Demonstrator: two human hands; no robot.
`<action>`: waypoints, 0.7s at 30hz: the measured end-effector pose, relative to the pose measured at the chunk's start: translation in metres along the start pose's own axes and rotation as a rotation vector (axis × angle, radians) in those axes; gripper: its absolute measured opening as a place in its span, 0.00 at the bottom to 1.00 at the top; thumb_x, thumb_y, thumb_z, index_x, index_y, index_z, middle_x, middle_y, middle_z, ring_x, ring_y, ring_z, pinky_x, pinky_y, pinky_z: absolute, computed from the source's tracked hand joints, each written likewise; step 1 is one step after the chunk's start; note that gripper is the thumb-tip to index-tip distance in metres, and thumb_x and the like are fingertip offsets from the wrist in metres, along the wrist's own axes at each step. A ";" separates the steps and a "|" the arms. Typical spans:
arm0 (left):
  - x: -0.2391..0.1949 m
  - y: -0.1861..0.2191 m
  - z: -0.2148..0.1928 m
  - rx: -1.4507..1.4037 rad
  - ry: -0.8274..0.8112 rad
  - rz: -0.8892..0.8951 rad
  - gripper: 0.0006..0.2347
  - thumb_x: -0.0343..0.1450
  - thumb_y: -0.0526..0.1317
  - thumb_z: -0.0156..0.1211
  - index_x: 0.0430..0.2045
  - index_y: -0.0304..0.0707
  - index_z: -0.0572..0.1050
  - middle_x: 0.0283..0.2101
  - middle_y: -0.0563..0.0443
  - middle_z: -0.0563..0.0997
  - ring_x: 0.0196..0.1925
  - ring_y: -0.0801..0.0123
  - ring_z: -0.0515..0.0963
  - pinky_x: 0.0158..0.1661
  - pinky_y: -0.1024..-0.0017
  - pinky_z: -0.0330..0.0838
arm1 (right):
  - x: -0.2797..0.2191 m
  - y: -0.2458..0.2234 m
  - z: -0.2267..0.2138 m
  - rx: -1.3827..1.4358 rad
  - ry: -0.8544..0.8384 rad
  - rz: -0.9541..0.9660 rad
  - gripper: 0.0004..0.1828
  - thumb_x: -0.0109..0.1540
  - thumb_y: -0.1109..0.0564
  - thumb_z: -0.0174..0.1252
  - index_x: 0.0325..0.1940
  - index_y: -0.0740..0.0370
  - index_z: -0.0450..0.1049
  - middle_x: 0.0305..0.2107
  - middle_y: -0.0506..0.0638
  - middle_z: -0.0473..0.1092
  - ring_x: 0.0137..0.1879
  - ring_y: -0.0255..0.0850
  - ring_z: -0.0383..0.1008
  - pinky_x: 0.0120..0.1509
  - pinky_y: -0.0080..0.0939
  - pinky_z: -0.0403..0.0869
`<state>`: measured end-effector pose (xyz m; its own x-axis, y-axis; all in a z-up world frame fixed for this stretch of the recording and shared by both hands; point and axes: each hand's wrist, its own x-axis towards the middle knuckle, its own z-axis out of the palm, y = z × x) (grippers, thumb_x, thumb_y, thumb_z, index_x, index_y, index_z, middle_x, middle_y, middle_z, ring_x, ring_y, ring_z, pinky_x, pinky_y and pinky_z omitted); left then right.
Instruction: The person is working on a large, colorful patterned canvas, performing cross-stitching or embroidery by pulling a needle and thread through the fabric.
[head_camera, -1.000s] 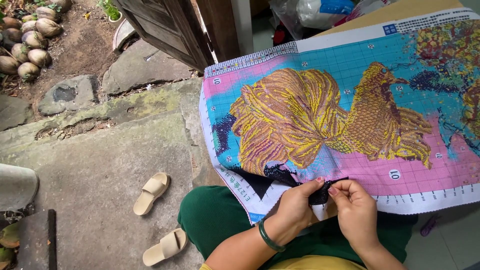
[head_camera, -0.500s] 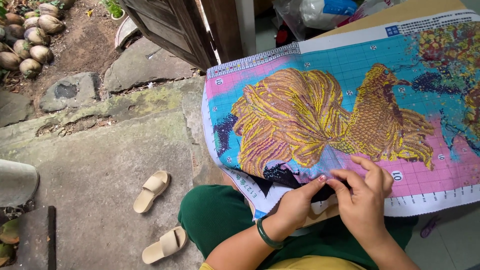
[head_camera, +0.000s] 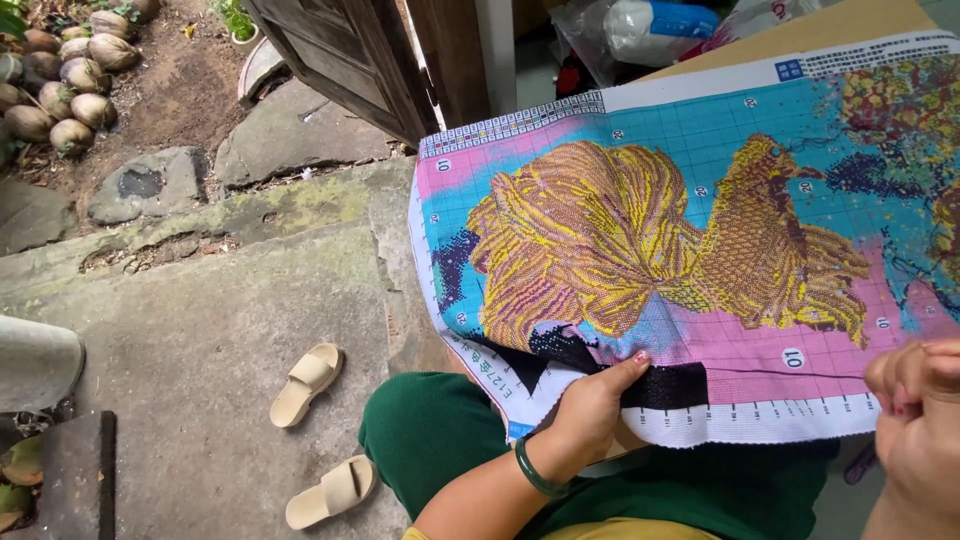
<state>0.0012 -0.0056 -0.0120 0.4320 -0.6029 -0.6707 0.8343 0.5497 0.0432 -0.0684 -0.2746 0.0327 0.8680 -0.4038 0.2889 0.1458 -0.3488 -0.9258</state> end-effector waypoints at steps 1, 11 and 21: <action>-0.003 0.000 0.003 0.008 0.039 0.020 0.05 0.74 0.38 0.65 0.40 0.37 0.82 0.42 0.43 0.85 0.47 0.55 0.84 0.47 0.50 0.80 | -0.004 -0.013 0.008 0.004 0.040 0.006 0.21 0.83 0.46 0.32 0.38 0.54 0.50 0.22 0.43 0.44 0.26 0.36 0.42 0.35 0.40 0.49; 0.005 -0.009 -0.004 0.130 -0.029 0.088 0.09 0.70 0.34 0.66 0.41 0.28 0.81 0.45 0.41 0.85 0.46 0.59 0.84 0.52 0.60 0.80 | -0.070 -0.004 0.090 0.556 0.034 0.609 0.05 0.68 0.68 0.51 0.49 0.72 0.70 0.38 0.63 0.71 0.40 0.53 0.73 0.49 0.48 0.75; 0.029 -0.024 -0.026 0.200 0.075 0.120 0.05 0.73 0.37 0.68 0.30 0.38 0.77 0.31 0.55 0.78 0.29 0.74 0.78 0.30 0.75 0.77 | -0.089 0.019 0.122 0.720 0.080 0.726 0.04 0.68 0.65 0.52 0.47 0.68 0.68 0.28 0.59 0.66 0.30 0.46 0.69 0.45 0.55 0.79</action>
<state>-0.0150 -0.0208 -0.0522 0.5115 -0.4916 -0.7047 0.8330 0.4848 0.2665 -0.0849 -0.1425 -0.0406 0.8302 -0.3794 -0.4084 -0.1292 0.5817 -0.8031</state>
